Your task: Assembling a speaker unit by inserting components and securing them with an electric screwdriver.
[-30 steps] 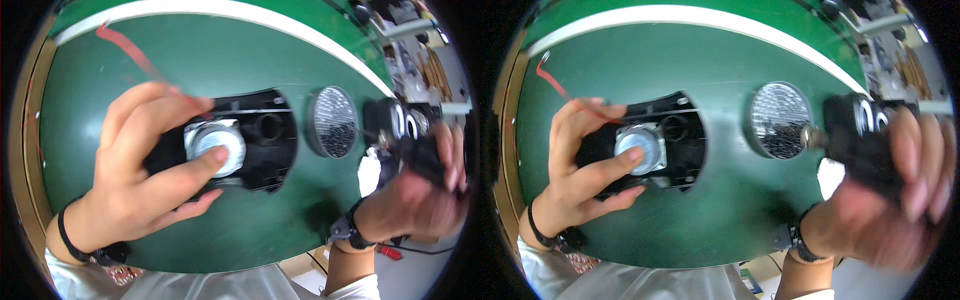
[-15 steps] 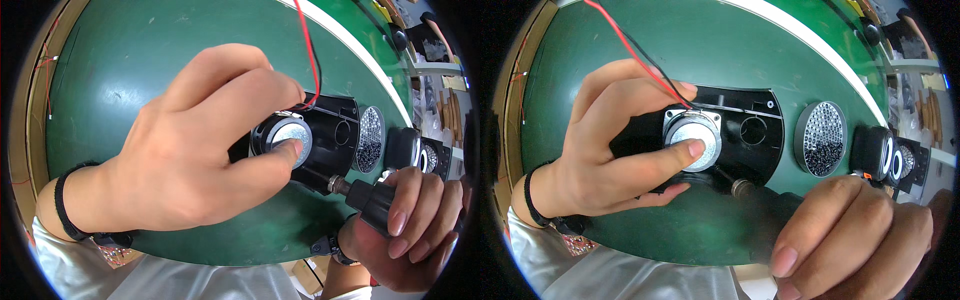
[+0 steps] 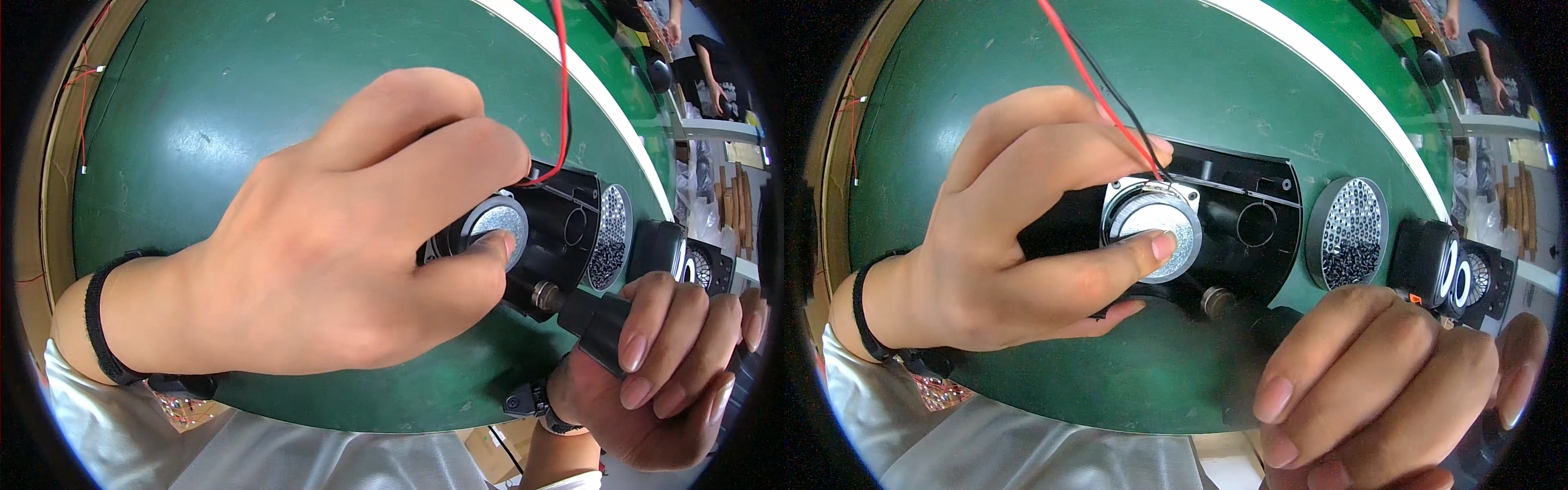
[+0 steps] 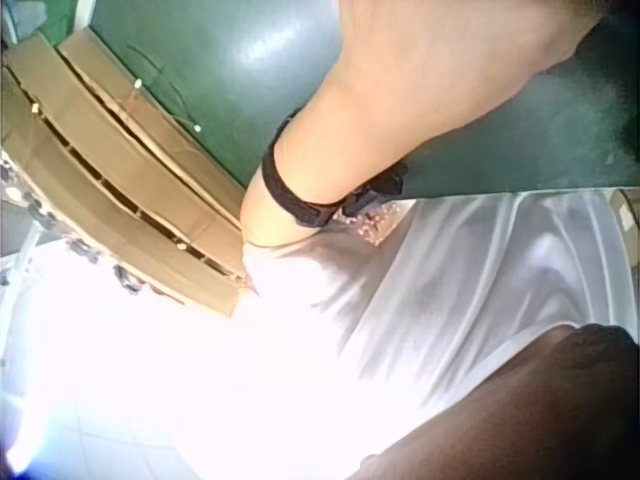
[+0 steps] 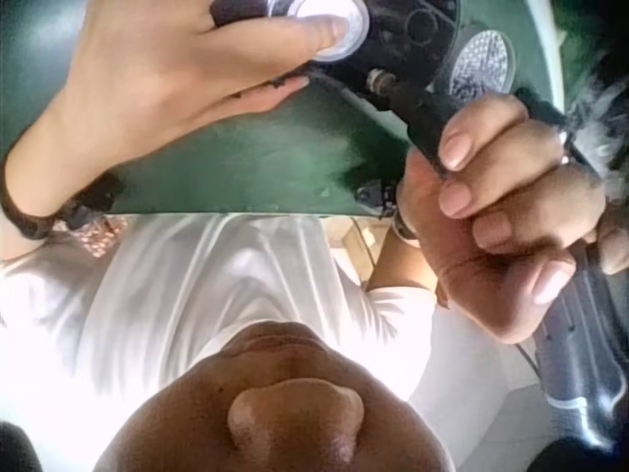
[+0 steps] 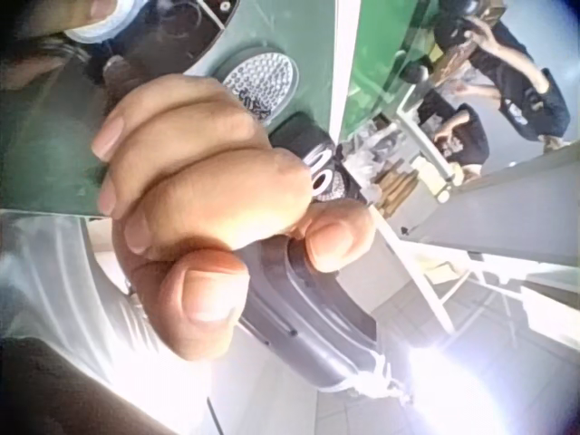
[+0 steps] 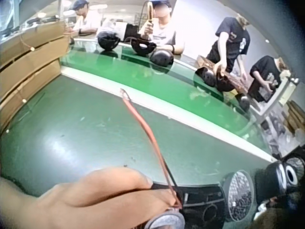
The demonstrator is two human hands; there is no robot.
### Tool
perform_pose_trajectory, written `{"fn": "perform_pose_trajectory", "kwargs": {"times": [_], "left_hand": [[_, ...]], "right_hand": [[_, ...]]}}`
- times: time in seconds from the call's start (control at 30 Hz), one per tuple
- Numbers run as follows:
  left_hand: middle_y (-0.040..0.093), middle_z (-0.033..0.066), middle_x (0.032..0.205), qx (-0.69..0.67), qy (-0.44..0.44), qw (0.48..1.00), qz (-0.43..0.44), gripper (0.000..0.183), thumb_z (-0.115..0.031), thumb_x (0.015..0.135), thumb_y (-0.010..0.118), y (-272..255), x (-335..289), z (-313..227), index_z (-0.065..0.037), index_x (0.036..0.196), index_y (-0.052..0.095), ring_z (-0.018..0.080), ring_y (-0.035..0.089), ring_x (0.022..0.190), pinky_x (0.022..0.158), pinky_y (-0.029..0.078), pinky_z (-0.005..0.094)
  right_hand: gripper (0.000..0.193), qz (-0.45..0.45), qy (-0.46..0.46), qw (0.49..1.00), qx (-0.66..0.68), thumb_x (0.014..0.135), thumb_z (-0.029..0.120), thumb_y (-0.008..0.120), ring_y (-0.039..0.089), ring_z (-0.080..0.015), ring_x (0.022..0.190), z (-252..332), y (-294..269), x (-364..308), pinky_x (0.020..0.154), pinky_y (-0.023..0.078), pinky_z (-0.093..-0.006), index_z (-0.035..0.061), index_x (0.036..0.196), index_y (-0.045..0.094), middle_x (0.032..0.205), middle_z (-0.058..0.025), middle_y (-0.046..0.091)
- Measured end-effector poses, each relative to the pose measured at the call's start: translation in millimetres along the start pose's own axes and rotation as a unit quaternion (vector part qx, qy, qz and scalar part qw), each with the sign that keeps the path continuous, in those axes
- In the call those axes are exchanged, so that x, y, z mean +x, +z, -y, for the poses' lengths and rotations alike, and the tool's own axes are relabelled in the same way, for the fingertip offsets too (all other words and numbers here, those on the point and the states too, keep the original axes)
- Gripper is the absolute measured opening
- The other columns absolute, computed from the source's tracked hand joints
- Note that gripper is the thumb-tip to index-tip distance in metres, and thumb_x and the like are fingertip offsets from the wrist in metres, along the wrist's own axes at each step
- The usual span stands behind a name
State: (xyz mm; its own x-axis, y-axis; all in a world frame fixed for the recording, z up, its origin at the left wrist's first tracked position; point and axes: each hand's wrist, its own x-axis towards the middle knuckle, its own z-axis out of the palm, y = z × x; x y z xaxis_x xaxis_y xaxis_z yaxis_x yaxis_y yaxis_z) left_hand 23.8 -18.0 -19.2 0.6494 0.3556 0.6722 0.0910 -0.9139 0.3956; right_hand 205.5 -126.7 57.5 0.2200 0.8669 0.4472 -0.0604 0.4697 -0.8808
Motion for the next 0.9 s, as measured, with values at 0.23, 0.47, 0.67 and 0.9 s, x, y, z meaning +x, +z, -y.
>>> {"fn": "perform_pose_trajectory", "kwargs": {"times": [0.23,0.47,0.67,0.9], "left_hand": [[0.064,0.0168,0.106,-0.033,-0.007,0.999,-0.014,0.041,-0.011,0.051,0.082,0.5,-0.9,2.2,-0.007,0.090,0.071,0.0344,0.059,0.098,0.080,0.050,0.0394],[0.064,0.0167,0.106,-0.005,0.031,0.999,-0.025,0.037,-0.014,0.055,0.082,4.8,-5.3,7.2,-0.006,0.089,0.070,0.0351,0.059,0.099,0.080,0.052,0.0396],[0.065,0.0168,0.108,-0.007,0.026,0.999,-0.022,0.035,-0.013,0.057,0.081,3.5,-7.0,4.2,-0.005,0.089,0.070,0.0357,0.059,0.100,0.080,0.053,0.0403],[0.064,0.0170,0.112,-0.067,-0.054,0.996,0.009,0.041,-0.012,0.055,0.082,-1.9,-12.0,0.0,-0.005,0.093,0.069,0.0359,0.058,0.102,0.082,0.052,0.0410]], "right_hand": [[0.024,-0.033,0.011,0.999,-0.001,0.091,0.011,0.052,0.046,-0.0102,0.053,-1.9,9.6,0.5,0.064,0.042,-0.0295,0.0059,0.108,0.037,0.064,0.0016,0.044],[0.024,-0.035,0.000,0.999,-0.025,0.090,0.010,0.052,0.045,-0.0095,0.052,-5.9,11.7,0.2,0.062,0.041,-0.0283,0.0065,0.108,0.037,0.063,0.0025,0.044],[0.024,-0.011,0.008,1.000,-0.018,0.089,0.009,0.052,0.046,-0.0104,0.051,-4.8,11.4,-2.7,0.061,0.042,-0.0290,0.0074,0.107,0.036,0.062,0.0023,0.043],[0.023,-0.023,-0.020,0.999,-0.040,0.090,0.010,0.051,0.046,-0.0110,0.051,-18.8,26.5,-4.4,0.061,0.043,-0.0293,0.0076,0.107,0.036,0.063,0.0016,0.045]]}}
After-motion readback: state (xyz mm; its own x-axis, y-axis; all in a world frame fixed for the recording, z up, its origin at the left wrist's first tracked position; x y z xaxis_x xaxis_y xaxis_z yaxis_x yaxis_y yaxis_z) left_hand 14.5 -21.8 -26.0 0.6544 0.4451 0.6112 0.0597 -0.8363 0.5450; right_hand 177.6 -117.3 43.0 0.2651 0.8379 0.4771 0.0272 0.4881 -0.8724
